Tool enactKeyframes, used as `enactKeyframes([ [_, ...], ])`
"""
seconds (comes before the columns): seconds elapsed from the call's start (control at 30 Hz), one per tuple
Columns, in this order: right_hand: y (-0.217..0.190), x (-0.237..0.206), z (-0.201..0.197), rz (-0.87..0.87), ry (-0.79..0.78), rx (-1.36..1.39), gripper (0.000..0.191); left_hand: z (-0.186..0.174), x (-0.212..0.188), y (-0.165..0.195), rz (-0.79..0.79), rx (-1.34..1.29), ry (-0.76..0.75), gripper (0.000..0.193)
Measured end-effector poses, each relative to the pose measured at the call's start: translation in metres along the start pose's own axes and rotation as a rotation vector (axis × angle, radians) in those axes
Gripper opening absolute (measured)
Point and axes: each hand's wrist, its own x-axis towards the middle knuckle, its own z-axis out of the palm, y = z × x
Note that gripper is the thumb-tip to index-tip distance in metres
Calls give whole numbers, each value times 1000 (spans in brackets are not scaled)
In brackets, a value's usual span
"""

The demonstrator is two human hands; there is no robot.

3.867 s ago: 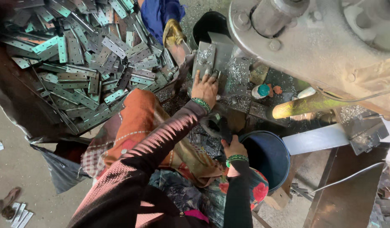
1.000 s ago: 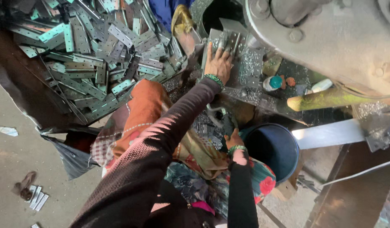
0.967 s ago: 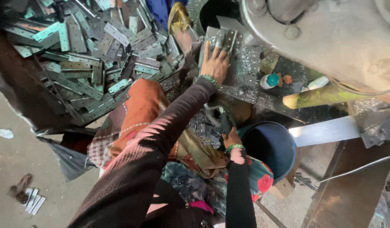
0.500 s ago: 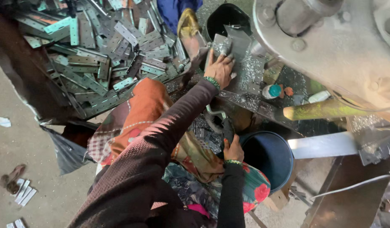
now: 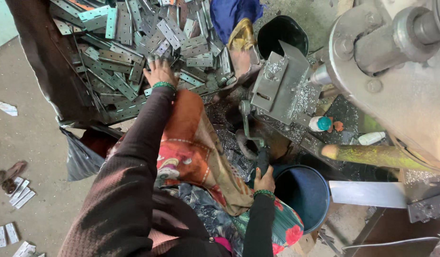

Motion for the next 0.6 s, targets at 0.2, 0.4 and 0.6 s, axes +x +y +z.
enactKeyframes([
  [0.2,2,0,-2,-42,21,67,58,2,-17,-25,-232,-259,26,35],
  [0.4,5,1,10,25,-7,83,59,-26,0,-11,-175,-763,76,25],
  [0.6,-3,2,12,73,-2,53,66,-39,16,62,58,-811,66,28],
])
